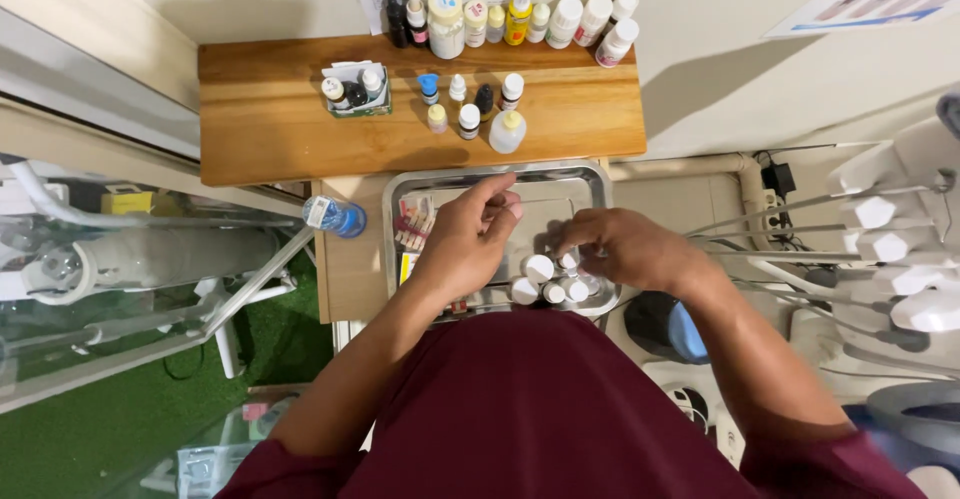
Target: Organize and inspect various dental material bottles and shade guides on a laboratory tray.
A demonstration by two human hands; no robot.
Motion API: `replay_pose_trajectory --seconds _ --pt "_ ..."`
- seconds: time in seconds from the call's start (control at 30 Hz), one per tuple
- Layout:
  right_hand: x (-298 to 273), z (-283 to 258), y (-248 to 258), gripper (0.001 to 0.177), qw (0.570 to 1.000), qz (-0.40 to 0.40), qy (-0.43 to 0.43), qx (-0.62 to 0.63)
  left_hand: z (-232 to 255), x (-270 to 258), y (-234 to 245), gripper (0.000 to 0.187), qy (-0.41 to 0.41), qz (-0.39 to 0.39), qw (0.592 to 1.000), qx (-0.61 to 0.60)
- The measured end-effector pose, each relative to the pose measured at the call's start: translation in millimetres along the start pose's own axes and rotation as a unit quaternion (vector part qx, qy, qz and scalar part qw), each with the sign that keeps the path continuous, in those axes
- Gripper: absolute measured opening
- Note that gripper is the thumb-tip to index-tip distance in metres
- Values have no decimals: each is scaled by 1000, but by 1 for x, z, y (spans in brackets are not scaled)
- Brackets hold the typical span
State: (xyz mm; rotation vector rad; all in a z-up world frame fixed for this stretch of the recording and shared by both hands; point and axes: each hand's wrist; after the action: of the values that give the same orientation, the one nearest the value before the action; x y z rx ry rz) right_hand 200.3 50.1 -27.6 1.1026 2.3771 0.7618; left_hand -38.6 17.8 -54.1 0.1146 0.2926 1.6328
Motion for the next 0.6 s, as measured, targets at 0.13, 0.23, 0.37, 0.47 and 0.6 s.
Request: replay_pose_trajectory --seconds 0.13,0.23,0.37,0.47,0.6 --pt "1 4 -3 30 1000 9 6 2 3 1 -3 44 3 -13 1000 6" --pt "3 -1 2 29 999 -8 -23 -47 -1 3 -5 44 0 -10 1000 20" --pt "6 -24 24 28 998 29 8 -50 -9 5 -8 47 -30 -50 998 13" --pt "7 -42 41 26 994 106 19 -9 18 2 -7 54 -64 -87 994 -7" --pt "11 -63 59 25 975 209 58 43 42 1 -12 61 -39 -86 992 -84"
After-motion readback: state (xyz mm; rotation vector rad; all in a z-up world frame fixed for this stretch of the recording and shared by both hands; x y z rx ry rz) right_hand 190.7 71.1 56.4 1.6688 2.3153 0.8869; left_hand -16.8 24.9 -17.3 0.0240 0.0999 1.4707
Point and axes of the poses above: each hand's wrist, its own x-axis towards the middle knuckle, its own y-axis out of the back of the hand, z = x × y, and after that the axes turned 13 degrees about z, right-handed
